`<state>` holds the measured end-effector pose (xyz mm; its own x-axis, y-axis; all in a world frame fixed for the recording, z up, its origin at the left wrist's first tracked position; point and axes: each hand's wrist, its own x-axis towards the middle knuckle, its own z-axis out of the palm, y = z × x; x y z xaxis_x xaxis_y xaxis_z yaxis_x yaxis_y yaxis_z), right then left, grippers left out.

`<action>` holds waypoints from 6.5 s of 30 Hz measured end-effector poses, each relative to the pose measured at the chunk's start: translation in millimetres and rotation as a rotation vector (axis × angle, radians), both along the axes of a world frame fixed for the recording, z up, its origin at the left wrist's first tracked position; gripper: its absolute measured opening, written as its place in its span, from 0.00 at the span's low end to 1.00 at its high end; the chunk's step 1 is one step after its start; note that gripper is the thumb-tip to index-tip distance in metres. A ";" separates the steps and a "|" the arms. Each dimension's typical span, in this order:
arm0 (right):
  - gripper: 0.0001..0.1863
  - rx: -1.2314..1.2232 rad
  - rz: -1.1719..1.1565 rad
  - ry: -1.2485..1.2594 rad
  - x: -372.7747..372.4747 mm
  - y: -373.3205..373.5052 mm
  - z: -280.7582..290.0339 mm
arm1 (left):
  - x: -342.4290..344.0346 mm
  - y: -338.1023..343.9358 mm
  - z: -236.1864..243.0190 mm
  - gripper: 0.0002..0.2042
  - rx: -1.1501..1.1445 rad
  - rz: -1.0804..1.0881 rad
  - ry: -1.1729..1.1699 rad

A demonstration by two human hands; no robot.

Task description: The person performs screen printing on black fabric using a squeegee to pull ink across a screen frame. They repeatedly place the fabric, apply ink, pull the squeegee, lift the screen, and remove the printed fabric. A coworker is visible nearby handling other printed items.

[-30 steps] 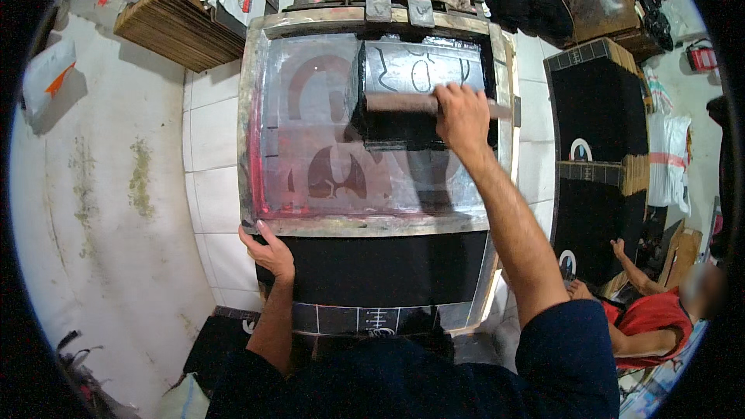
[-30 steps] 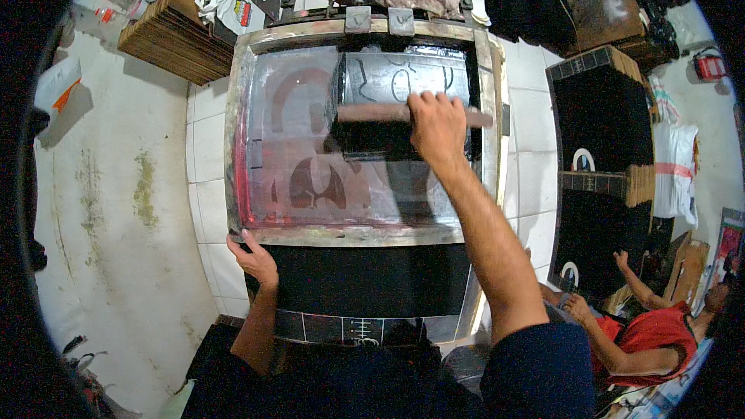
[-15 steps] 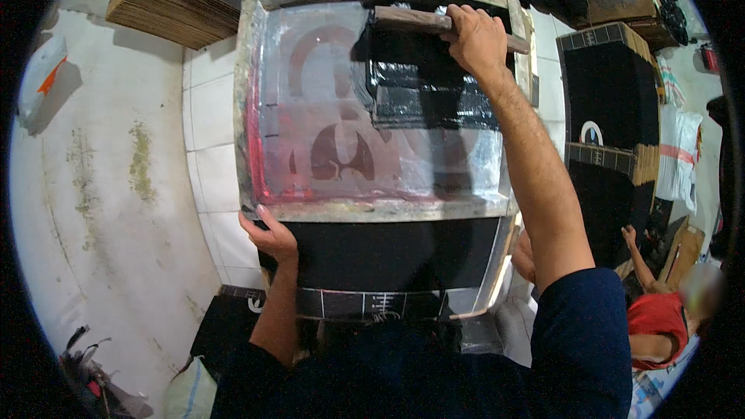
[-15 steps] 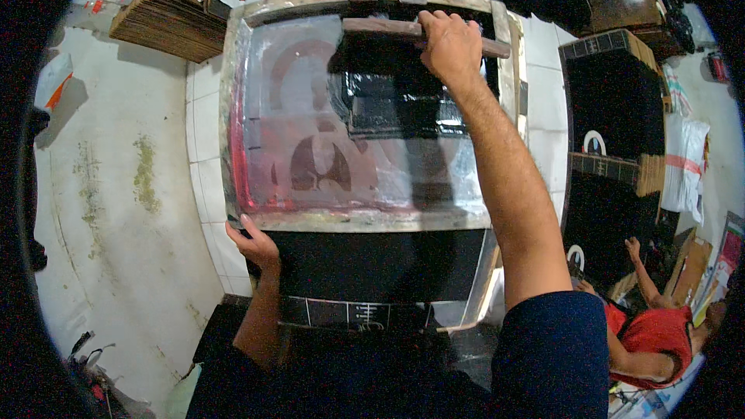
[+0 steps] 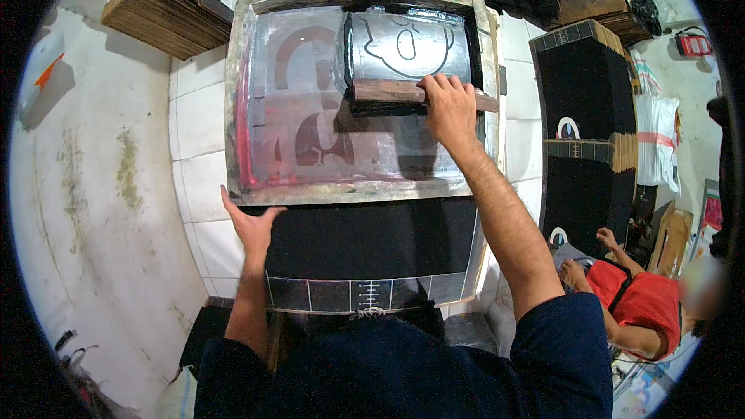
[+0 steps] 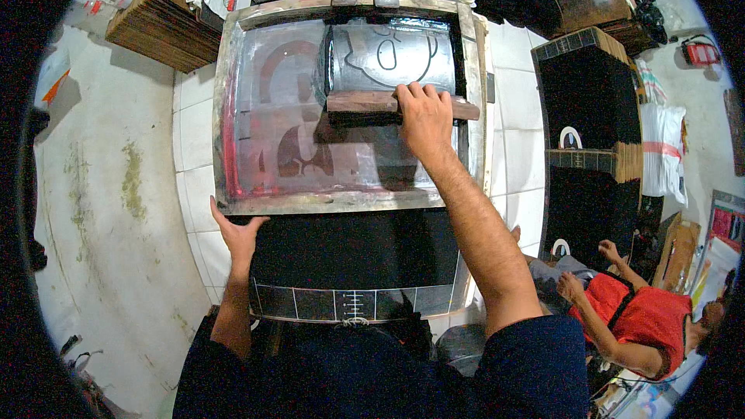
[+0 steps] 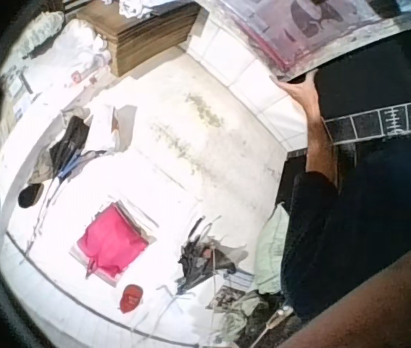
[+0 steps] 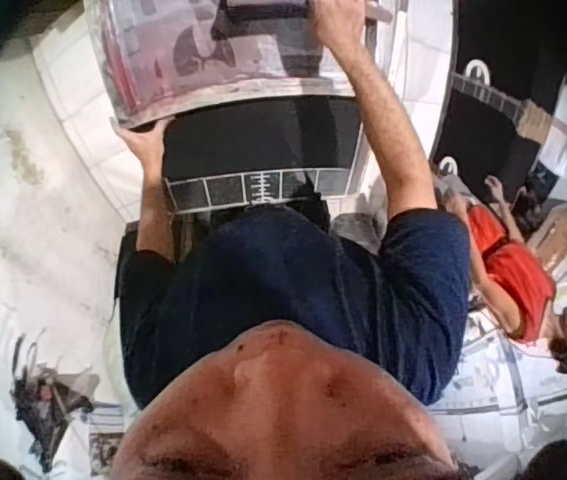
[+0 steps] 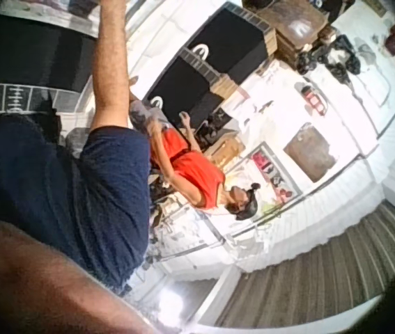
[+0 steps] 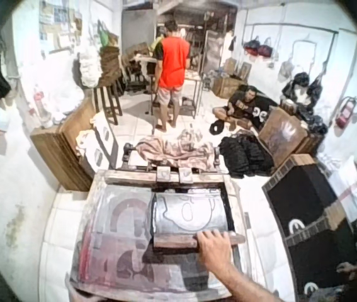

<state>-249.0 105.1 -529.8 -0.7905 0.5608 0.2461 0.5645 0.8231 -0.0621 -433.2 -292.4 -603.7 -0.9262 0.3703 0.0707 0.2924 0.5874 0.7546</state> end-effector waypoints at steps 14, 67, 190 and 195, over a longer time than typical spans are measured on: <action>0.20 -0.229 0.073 -0.018 -10.3 42.6 45.6 | 3.3 7.8 29.7 0.43 0.157 0.097 -0.189; 0.32 -0.036 -0.372 0.360 -80.1 15.7 359.5 | 164.7 -277.6 -247.2 0.16 -0.601 0.283 -0.912; 0.20 0.096 0.037 -0.012 -110.3 103.6 -35.2 | -8.8 -27.8 -67.2 0.76 -0.203 0.120 0.088; 0.19 -0.022 0.012 -0.111 -53.6 23.6 -19.3 | -6.9 -26.3 -62.1 0.78 -0.288 0.128 0.060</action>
